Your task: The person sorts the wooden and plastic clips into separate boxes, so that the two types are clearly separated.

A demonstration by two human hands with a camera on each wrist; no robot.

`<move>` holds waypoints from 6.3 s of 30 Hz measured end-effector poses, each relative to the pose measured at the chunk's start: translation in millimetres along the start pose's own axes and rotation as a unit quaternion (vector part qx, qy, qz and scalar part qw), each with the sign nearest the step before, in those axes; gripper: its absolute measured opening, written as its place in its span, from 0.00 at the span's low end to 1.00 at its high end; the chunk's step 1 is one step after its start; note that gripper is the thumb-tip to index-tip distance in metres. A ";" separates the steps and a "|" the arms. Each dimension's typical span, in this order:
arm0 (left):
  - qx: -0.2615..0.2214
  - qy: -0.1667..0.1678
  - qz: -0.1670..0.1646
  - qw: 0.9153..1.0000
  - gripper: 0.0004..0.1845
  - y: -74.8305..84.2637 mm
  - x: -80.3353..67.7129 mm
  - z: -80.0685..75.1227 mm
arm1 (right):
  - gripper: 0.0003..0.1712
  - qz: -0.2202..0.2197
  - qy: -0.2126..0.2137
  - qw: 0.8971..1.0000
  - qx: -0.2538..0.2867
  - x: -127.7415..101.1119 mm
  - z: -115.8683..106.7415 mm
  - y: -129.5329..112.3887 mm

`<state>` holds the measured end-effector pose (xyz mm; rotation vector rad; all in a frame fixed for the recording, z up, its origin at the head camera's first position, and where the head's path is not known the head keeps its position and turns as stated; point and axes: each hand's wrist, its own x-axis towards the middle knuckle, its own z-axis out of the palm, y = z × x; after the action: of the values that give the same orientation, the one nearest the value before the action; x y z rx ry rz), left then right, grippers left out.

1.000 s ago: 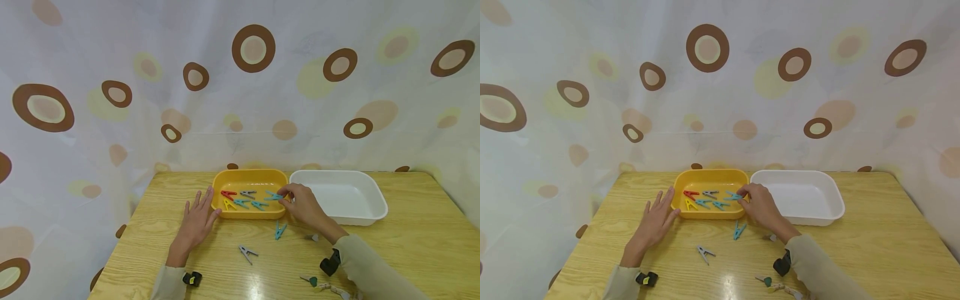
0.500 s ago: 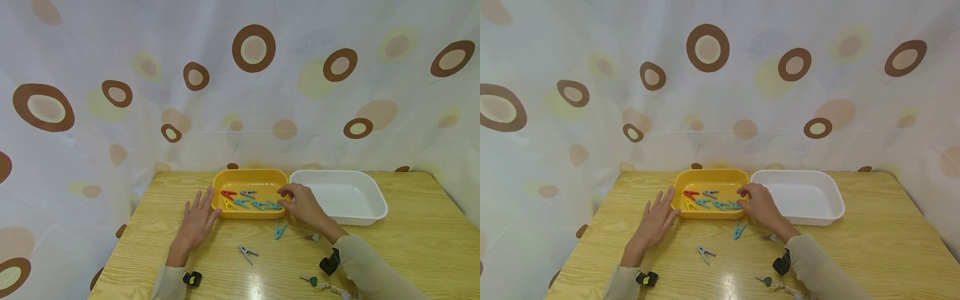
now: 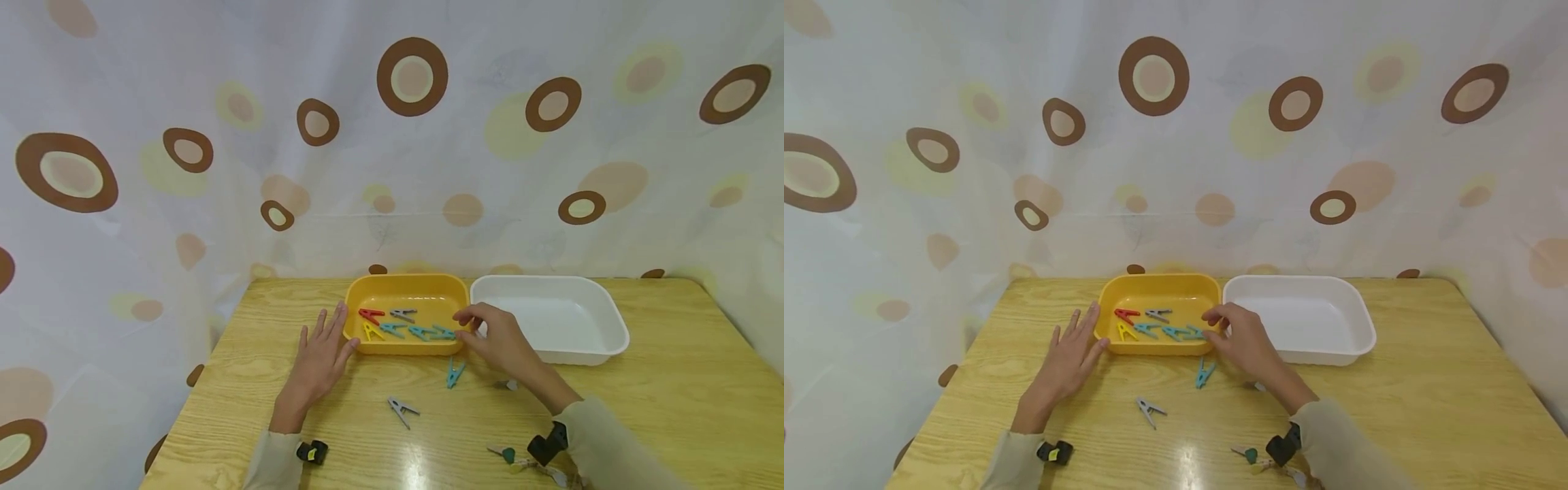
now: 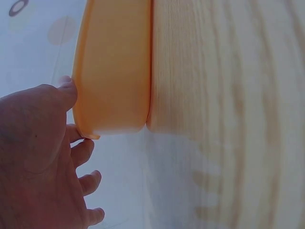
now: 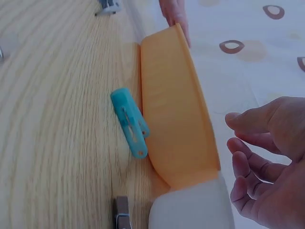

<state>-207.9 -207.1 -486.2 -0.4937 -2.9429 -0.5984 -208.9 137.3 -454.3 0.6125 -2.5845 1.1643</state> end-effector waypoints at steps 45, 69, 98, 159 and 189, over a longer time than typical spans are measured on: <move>0.004 -0.004 -0.004 1.000 0.38 1.1 0.0 0.1 | 0.15 0.058 -0.022 0.994 0.093 -59.5 48.2 -52.5; 0.004 0.002 0.004 1.000 0.39 -0.5 2.6 0.5 | 0.18 0.061 -0.130 0.987 0.067 -73.8 83.5 -55.7; -0.001 0.001 0.001 1.000 0.39 -1.7 1.2 1.1 | 0.12 0.059 -0.111 0.990 0.062 -71.7 77.8 -60.0; -0.002 0.003 -0.002 1.000 0.39 -2.4 0.1 1.3 | 0.16 0.056 -0.024 0.998 0.032 64.5 55.3 -44.1; 0.000 0.002 -0.004 1.000 0.39 -2.4 0.3 2.1 | 0.13 0.075 -0.070 0.994 0.044 113.8 93.2 -22.0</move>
<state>-209.1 -208.3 -489.0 -0.4817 -2.9420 -0.5989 -303.4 22.5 -457.5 0.5453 -2.7491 1.3341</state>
